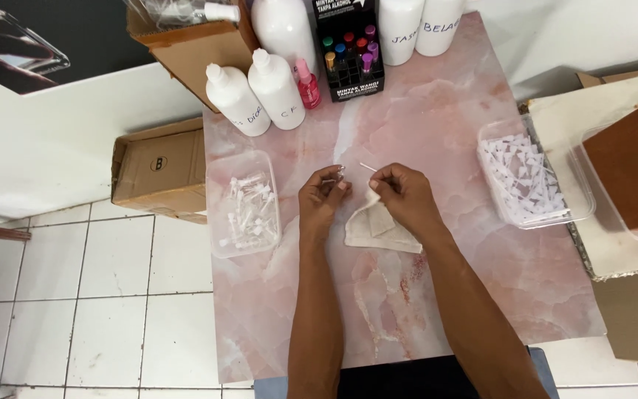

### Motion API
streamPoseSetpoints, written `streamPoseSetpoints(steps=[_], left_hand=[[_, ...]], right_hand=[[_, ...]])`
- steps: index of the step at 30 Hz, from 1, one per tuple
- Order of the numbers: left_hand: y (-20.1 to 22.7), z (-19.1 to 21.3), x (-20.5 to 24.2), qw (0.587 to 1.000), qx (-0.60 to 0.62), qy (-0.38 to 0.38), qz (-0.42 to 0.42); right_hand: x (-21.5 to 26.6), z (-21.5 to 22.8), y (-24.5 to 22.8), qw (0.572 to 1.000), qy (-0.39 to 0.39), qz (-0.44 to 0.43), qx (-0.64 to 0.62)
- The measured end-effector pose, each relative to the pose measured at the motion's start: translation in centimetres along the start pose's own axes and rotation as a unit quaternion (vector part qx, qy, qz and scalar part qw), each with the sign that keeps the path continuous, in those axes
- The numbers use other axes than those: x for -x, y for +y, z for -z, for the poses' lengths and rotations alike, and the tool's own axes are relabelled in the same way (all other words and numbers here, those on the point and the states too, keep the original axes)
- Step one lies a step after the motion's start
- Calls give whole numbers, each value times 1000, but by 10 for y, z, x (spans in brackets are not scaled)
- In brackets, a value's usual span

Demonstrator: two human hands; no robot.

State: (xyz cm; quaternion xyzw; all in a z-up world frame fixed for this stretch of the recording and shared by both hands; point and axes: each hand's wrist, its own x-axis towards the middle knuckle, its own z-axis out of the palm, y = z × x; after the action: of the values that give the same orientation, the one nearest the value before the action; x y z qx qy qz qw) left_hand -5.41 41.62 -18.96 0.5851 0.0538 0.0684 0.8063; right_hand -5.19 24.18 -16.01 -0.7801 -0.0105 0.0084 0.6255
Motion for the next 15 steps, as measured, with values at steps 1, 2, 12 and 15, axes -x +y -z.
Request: streamPoseSetpoints(steps=[1,2,12,15], left_hand=[[-2,1,-1,1000,0,0,0],[-4,3,-3,1000,13,-16,8],[-15,8,-6,996,54,-15,67],[-6,3,-5,997,43,-13,65]], right_hand=[[-4,-3,1,1000,0,0,0],[-7,-6,2,1000,-13,-3,-20],[-7,-29,17,992,-40,31,-119],[-1,-35,23,994,-18,84,-70]])
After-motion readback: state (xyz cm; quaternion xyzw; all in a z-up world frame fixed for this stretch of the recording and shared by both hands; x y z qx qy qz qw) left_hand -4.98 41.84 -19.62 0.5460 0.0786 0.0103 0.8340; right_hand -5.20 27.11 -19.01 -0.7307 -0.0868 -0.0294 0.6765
